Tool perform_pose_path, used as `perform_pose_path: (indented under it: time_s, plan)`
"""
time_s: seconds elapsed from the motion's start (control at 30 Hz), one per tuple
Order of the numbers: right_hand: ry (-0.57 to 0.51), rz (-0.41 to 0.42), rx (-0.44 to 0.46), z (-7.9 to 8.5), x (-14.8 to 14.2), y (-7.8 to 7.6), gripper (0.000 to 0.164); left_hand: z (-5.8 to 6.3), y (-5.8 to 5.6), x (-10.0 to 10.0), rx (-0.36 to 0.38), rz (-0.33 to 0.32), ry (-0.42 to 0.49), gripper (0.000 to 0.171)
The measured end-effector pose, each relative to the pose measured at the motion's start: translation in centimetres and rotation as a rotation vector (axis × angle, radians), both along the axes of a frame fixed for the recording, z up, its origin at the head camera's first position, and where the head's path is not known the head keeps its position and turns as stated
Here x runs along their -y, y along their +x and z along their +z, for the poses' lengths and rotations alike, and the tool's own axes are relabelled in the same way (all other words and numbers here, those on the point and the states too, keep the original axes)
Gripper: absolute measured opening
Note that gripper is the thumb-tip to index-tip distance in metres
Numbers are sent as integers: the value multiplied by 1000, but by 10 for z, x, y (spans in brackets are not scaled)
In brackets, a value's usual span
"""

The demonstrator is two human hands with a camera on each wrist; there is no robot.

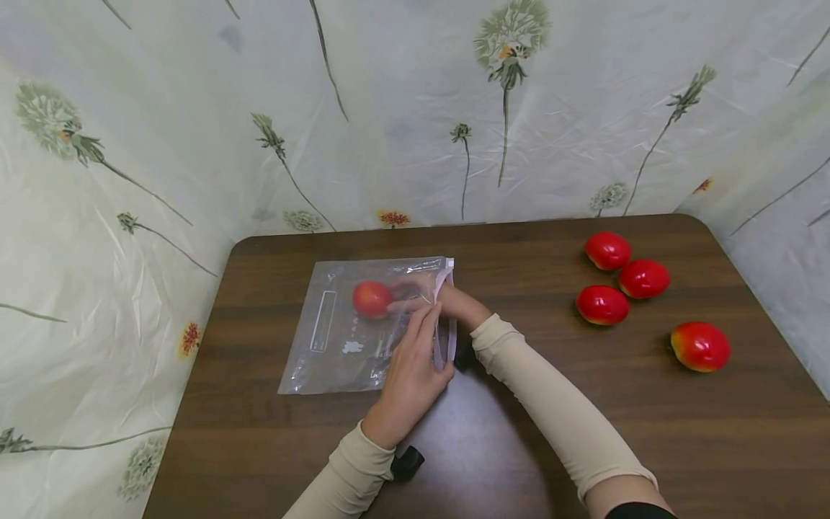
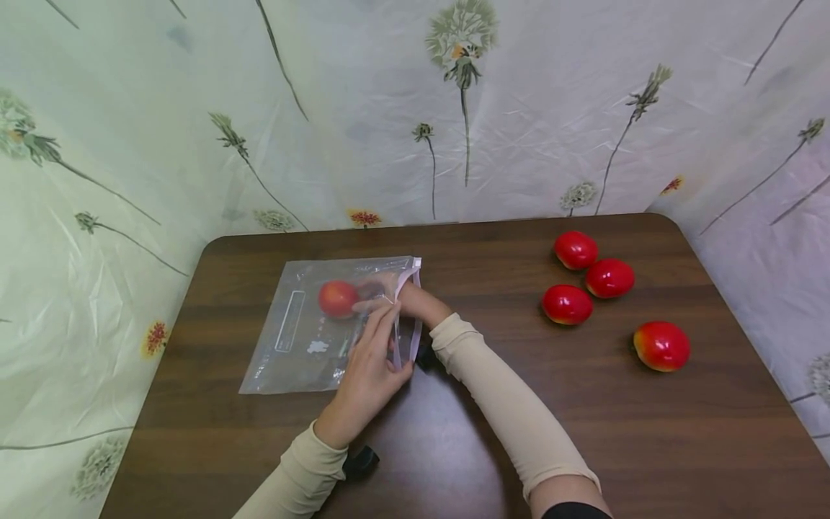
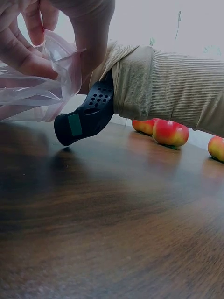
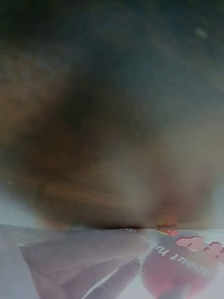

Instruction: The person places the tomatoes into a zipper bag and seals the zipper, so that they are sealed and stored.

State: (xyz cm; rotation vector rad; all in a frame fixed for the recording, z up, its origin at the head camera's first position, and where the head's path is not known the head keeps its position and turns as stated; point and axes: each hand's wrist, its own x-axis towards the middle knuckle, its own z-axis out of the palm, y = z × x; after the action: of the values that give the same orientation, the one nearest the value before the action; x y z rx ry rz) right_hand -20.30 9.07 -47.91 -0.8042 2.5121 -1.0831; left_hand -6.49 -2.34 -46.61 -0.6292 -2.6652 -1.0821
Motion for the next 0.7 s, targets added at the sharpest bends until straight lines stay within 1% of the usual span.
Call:
perform_pose_path:
  time_s: [0.27,0.5,0.6,0.7]
  plan:
    - [-6,-4,19,-5,0,-2,51,-1,1,0,-16,-2,11,98]
    - [-68,21,25,-6,-4,-1,50,-2,0,0,-30,-5,18,99]
    - [-111,43,-9,-8,-7,-1,46,-2,0,1,-42,-5,21,99]
    - [-177,74,-49,-14,-11,-1,41,-3,-1,1,-35,-5,22,98]
